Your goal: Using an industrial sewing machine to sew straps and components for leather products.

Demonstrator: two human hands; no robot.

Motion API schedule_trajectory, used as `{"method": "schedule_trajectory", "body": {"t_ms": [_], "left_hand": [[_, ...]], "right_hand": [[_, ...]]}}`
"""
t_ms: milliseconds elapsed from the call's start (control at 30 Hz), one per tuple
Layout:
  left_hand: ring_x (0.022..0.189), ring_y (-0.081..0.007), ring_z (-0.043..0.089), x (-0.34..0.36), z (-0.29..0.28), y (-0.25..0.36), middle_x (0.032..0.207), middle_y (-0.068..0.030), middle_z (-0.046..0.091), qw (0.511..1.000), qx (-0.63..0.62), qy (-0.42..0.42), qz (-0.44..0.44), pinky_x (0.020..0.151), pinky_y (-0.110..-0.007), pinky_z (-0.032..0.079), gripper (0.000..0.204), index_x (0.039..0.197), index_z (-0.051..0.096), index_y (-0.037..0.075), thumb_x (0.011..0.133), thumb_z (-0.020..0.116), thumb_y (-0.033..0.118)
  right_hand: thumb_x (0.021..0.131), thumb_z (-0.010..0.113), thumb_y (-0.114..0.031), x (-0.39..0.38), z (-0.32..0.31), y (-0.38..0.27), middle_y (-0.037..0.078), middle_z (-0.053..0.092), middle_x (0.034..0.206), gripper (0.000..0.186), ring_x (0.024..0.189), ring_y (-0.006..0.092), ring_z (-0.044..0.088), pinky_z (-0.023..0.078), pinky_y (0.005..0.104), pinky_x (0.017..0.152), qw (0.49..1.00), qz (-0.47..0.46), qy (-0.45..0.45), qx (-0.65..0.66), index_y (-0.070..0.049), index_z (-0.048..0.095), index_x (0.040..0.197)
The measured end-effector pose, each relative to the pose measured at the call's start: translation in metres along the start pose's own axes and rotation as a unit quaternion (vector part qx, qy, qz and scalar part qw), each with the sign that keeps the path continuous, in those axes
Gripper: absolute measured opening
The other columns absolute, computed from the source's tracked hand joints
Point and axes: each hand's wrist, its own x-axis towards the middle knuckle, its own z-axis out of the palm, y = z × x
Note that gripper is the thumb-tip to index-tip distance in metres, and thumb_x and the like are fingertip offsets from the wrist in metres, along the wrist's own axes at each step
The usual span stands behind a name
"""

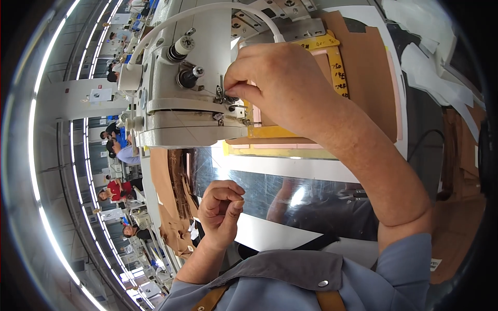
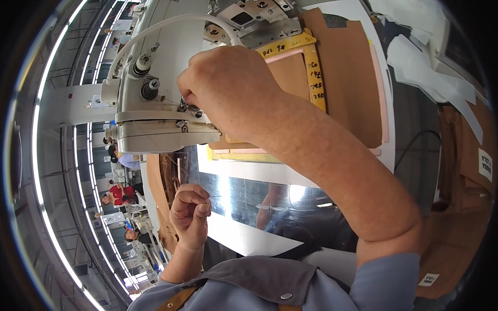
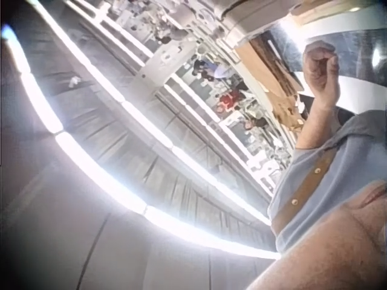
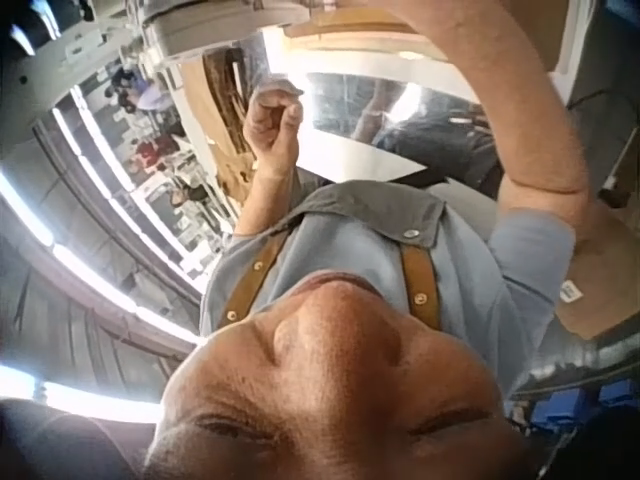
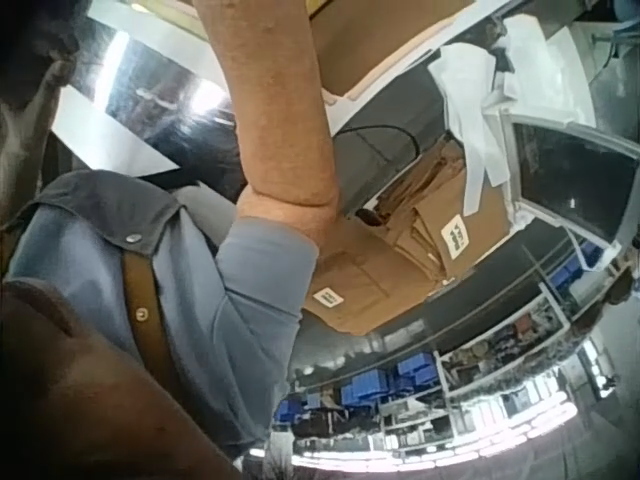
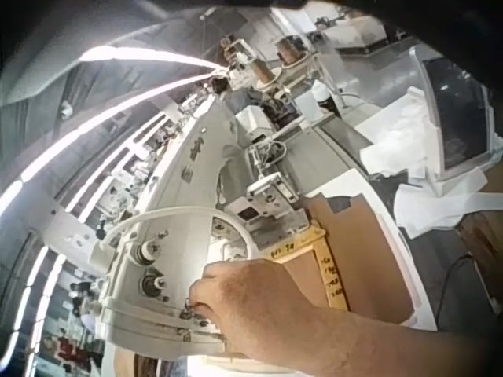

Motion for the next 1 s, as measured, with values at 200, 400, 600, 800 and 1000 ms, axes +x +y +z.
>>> {"method": "schedule_trajectory", "body": {"t_ms": [200, 400, 600, 800, 1000], "left_hand": [[0.083, -0.0107, 0.055, 0.005, 0.004, -0.001, 0.106, -0.0113, 0.06, 1.0, 0.021, 0.013, -0.012, 0.07, -0.023, 0.047, 0.008, 0.094, 0.06, 0.0, 0.094, 0.067, 0.003], [0.085, -0.0126, 0.057, 0.014, 0.012, 0.0, 0.105, -0.0121, 0.061, 0.998, 0.067, -0.006, -0.004, 0.073, -0.024, 0.048, 0.007, 0.094, 0.061, 0.0, 0.093, 0.068, 0.002], [0.089, -0.0167, 0.062, 0.018, 0.021, 0.002, 0.104, -0.0153, 0.061, 0.996, 0.083, -0.037, 0.015, 0.076, -0.028, 0.052, 0.009, 0.095, 0.061, -0.001, 0.091, 0.069, -0.002], [0.075, -0.0102, 0.056, 0.025, 0.022, 0.006, 0.1, -0.0126, 0.061, 0.986, 0.127, -0.068, 0.079, 0.061, -0.022, 0.048, 0.01, 0.092, 0.06, 0.001, 0.092, 0.069, 0.004], [0.083, -0.0187, 0.066, 0.025, 0.018, 0.01, 0.096, -0.0116, 0.067, 0.976, 0.172, -0.07, 0.11, 0.07, -0.028, 0.054, 0.01, 0.093, 0.064, 0.002, 0.088, 0.073, 0.003]], "right_hand": [[0.073, 0.073, -0.006, 0.007, -0.001, 0.013, 0.01, 0.069, 0.077, 0.002, 0.077, 0.0274, 0.071, 0.058, 0.0392, 0.07, 0.998, -0.042, -0.038, -0.019, -0.007, 0.072, 0.074], [0.07, 0.074, -0.008, -0.002, 0.001, 0.01, 0.007, 0.068, 0.075, 0.005, 0.081, 0.025, 0.071, 0.057, 0.0389, 0.071, 0.992, -0.087, -0.071, -0.063, -0.007, 0.071, 0.075], [0.071, 0.072, -0.01, 0.0, 0.016, 0.007, 0.003, 0.065, 0.077, 0.006, 0.082, 0.0193, 0.068, 0.052, 0.0354, 0.075, 0.992, -0.111, 0.038, -0.05, -0.01, 0.072, 0.077], [0.075, 0.076, -0.015, 0.013, 0.023, 0.007, 0.0, 0.064, 0.082, 0.008, 0.073, 0.0221, 0.066, 0.052, 0.0362, 0.067, 0.995, -0.094, -0.005, 0.04, -0.011, 0.072, 0.08], [0.078, 0.076, -0.016, 0.03, 0.011, 0.011, 0.001, 0.067, 0.082, 0.007, 0.074, 0.0221, 0.069, 0.054, 0.0345, 0.066, 0.989, -0.125, -0.059, 0.057, -0.01, 0.075, 0.081]]}}
